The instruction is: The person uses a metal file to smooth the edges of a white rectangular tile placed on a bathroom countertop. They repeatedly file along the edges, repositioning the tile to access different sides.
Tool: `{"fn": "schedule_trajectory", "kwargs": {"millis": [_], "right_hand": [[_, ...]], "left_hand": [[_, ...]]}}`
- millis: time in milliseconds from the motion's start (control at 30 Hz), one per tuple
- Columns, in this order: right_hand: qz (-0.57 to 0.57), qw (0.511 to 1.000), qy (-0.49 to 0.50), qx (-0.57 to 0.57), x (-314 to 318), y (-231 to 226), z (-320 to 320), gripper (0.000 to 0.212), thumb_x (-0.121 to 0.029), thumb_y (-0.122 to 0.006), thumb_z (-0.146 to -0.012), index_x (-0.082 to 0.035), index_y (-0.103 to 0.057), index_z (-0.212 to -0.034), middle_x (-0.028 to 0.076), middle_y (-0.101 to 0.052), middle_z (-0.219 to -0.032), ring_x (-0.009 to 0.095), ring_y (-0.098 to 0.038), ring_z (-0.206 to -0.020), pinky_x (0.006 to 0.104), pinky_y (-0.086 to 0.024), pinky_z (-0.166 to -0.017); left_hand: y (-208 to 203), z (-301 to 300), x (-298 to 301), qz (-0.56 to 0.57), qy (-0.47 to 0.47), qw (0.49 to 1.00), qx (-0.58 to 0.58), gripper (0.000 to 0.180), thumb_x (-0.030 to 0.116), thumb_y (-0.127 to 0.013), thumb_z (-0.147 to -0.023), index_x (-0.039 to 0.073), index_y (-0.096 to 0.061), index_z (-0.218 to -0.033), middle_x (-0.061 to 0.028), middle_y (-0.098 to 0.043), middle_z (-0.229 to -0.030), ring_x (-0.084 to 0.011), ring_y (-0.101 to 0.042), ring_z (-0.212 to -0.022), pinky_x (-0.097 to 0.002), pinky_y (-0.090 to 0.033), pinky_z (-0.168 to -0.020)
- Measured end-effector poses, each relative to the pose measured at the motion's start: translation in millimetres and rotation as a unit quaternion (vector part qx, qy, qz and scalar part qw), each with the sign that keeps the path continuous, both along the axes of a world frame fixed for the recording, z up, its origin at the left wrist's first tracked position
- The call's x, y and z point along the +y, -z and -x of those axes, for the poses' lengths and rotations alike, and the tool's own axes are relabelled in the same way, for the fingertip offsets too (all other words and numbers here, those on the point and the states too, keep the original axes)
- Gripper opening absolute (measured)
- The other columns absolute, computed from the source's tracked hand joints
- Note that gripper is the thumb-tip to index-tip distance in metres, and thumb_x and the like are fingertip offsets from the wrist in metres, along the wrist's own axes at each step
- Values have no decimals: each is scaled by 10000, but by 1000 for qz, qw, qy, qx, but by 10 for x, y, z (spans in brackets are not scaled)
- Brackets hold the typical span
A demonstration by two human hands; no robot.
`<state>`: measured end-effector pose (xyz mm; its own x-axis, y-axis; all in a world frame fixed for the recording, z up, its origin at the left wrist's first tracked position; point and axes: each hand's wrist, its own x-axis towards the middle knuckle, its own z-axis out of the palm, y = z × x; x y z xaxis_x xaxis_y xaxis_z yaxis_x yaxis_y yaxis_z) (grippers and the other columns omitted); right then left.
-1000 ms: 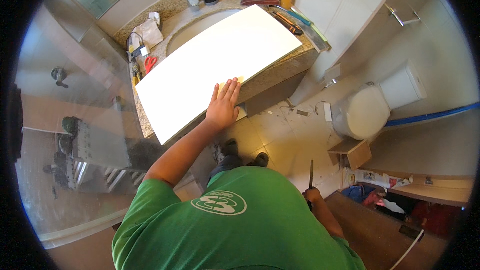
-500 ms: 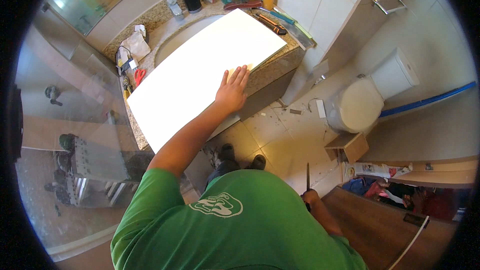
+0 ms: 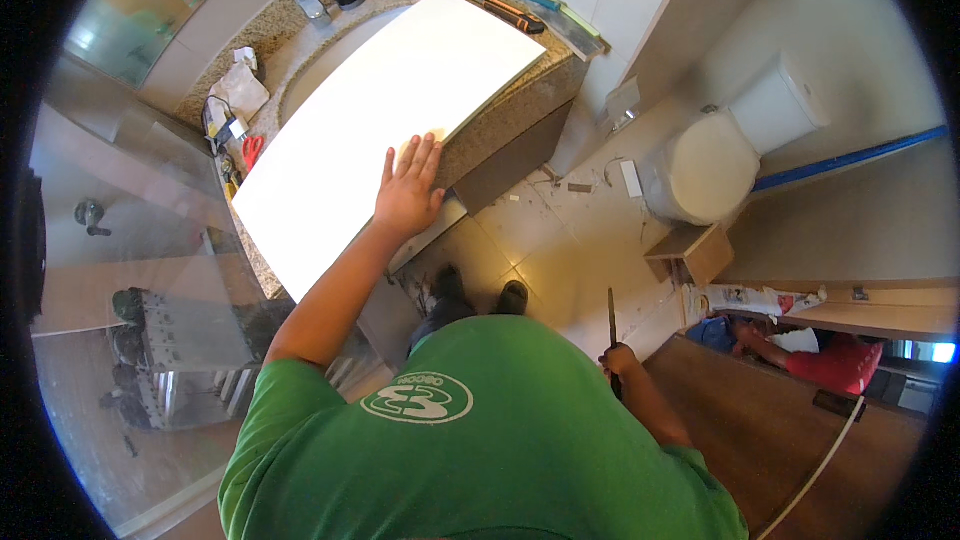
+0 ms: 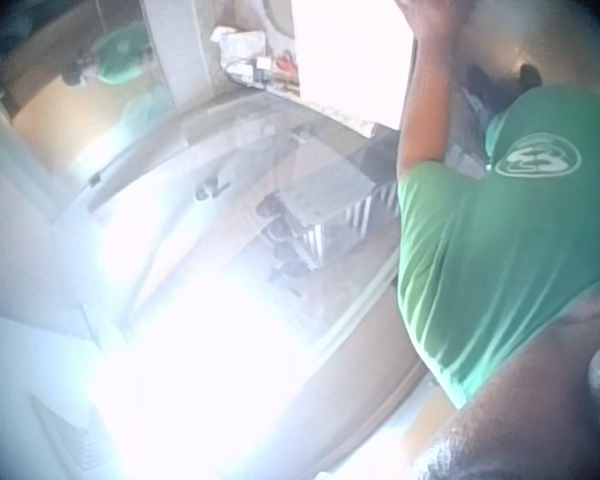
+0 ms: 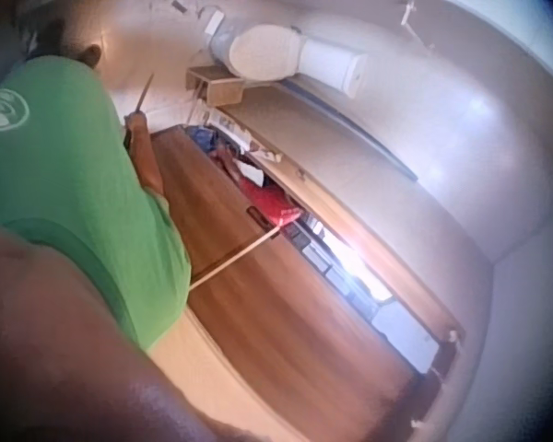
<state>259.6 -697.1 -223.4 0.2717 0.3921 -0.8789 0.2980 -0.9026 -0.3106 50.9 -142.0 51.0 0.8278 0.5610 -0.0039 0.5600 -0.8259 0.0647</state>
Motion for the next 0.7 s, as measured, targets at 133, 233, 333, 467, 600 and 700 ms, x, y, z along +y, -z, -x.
{"fn": "schedule_trajectory", "kwargs": {"millis": [133, 233, 333, 467, 600, 700], "right_hand": [[-133, 948, -287, -45, -120, 13, -76, 259, -204, -625, -977, -5, -711, -835, 114, -712, -743, 259, -676, -566, 395, -578, -571], [-155, 896, -405, -95, -161, 19, -165, 230, -201, -629, -965, -35, -722, -837, 101, -728, -775, 257, -699, -612, 399, -569, -584], [-56, 972, -219, -67, -134, 125, -212, 218, -262, -613, -945, -104, -738, -863, 62, -732, -795, 247, -715, -674, 390, -571, -656], [-114, 820, -542, -142, -25, 334, -311, 151, -244, -669, -891, -100, -703, -863, 56, -690, -743, 245, -690, -655, 395, -555, -651], [-138, 983, -123, 3, 196, 265, -334, 47, -75, -676, -874, -52, -635, -869, 75, -633, -700, 225, -628, -558, 373, -513, -522], [-89, 944, 309, 77, 510, -96, -161, 73, -52, -666, -891, -28, -599, -873, 70, -602, -679, 203, -594, -513, 357, -489, -472]], "left_hand": [[-33, 244, -69, -8, -12, 999, -30, 761, 261, -641, -946, 116, -319, -1620, -61, -265, -1710, -244, -200, -1593, -537, -108, -1296], [-56, 359, -84, -12, -14, 999, -49, 733, 242, -658, -937, 122, -367, -1600, -71, -309, -1692, -254, -227, -1585, -538, -129, -1292], [-54, 362, -62, -13, -13, 1000, -24, 738, 260, -650, -953, 133, -343, -1612, -72, -281, -1702, -255, -208, -1590, -534, -120, -1294], [-19, 126, 43, -21, 2, 1000, -18, 739, 287, -637, -980, 164, -307, -1630, -78, -250, -1711, -264, -185, -1595, -529, -115, -1296], [-13, -144, 152, -25, 11, 999, -23, 726, 298, -621, -977, 217, -316, -1631, -81, -230, -1718, -265, -176, -1597, -539, -103, -1296], [-3, -306, 247, -16, 28, 999, -20, 734, 342, -616, -990, 230, -295, -1641, -97, -216, -1722, -282, -174, -1598, -549, -113, -1291]]}}
